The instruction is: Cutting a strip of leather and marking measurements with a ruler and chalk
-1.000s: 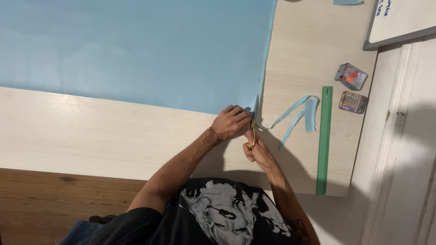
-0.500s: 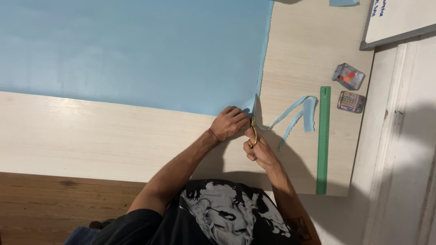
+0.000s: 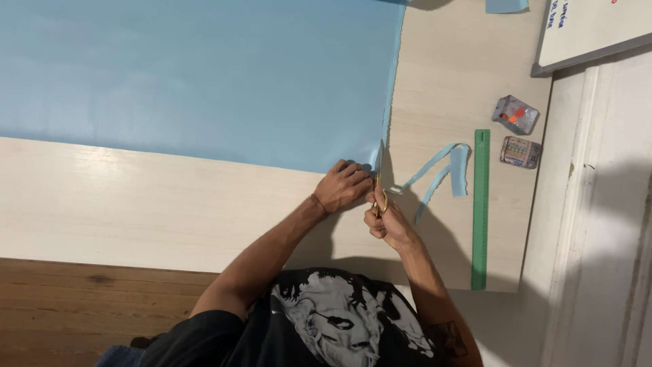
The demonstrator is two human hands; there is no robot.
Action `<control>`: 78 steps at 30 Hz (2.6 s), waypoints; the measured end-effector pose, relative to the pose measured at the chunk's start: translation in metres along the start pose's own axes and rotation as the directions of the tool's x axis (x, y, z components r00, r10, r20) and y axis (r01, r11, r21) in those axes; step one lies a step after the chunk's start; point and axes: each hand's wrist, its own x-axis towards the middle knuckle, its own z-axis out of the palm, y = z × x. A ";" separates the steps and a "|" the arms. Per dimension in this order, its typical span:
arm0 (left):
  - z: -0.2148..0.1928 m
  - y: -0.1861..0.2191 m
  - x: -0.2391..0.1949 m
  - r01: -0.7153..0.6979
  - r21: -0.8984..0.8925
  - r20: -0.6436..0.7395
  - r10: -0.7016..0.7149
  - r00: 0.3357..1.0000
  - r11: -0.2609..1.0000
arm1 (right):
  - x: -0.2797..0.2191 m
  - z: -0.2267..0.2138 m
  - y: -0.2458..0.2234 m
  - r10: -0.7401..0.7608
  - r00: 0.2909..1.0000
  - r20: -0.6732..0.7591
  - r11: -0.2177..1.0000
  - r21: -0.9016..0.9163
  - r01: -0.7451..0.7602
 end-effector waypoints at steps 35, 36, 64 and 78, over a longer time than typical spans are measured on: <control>-0.052 0.058 -0.003 0.209 0.177 0.393 -0.263 0.881 0.962 | 0.033 -0.003 0.011 -0.101 0.993 -0.065 0.995 -0.033 0.099; -0.052 0.058 -0.004 0.209 0.178 0.399 -0.265 0.878 0.961 | 0.033 -0.004 0.011 -0.110 0.992 -0.068 0.994 -0.023 0.109; -0.054 0.059 -0.001 0.230 0.160 0.425 -0.277 0.862 0.960 | 0.027 0.026 -0.053 -0.134 0.989 -0.057 0.991 -0.027 0.133; -0.052 0.062 -0.001 0.264 0.131 0.359 -0.294 0.886 0.956 | 0.060 0.003 -0.046 -0.075 0.996 -0.051 0.988 -0.138 0.067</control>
